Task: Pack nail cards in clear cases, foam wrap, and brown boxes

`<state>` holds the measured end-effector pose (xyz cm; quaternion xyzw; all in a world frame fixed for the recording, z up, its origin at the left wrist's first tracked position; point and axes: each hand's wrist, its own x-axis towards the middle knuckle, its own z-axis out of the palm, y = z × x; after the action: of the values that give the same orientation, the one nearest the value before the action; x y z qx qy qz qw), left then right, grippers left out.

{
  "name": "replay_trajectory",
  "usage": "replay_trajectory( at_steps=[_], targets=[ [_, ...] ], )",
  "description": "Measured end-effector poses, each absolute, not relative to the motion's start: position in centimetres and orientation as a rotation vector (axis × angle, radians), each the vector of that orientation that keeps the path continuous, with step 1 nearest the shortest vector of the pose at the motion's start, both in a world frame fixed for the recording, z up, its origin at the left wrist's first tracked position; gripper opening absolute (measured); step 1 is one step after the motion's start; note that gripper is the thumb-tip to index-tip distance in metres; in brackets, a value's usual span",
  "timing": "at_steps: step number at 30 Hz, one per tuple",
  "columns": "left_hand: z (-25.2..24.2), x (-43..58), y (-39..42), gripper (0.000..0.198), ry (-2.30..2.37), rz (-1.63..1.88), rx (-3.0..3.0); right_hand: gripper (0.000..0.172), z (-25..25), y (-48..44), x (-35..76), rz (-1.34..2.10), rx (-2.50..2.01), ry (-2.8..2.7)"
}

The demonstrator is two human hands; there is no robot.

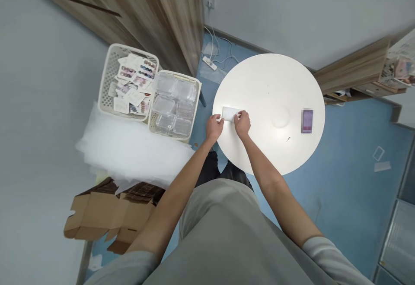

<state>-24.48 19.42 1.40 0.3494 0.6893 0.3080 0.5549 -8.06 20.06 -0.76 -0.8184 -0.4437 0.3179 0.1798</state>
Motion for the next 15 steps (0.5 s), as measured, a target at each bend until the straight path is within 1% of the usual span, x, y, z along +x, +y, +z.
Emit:
replay_trajectory(
  at_steps=[3, 6, 11, 15],
  targets=[
    [4.7, -28.4, 15.7, 0.017, 1.561, 0.84, 0.837, 0.02, 1.5, 17.6, -8.8, 0.898, -2.203, -1.345],
    [7.6, -33.4, 11.3, 0.02, 1.676, 0.897, 0.88, 0.026, 3.5, 13.7, -9.9, 0.96, -2.107, -1.385],
    [11.3, -41.2, 3.6, 0.029, 2.008, 0.915, 1.006, 0.03, 5.1, 7.2, -11.6, 1.135, -2.002, -1.481],
    [13.0, -44.7, -3.8, 0.041, 2.41, 0.827, 0.968, 0.03, 5.6, 4.8, -12.3, 1.333, -1.924, -1.598]
  ],
)
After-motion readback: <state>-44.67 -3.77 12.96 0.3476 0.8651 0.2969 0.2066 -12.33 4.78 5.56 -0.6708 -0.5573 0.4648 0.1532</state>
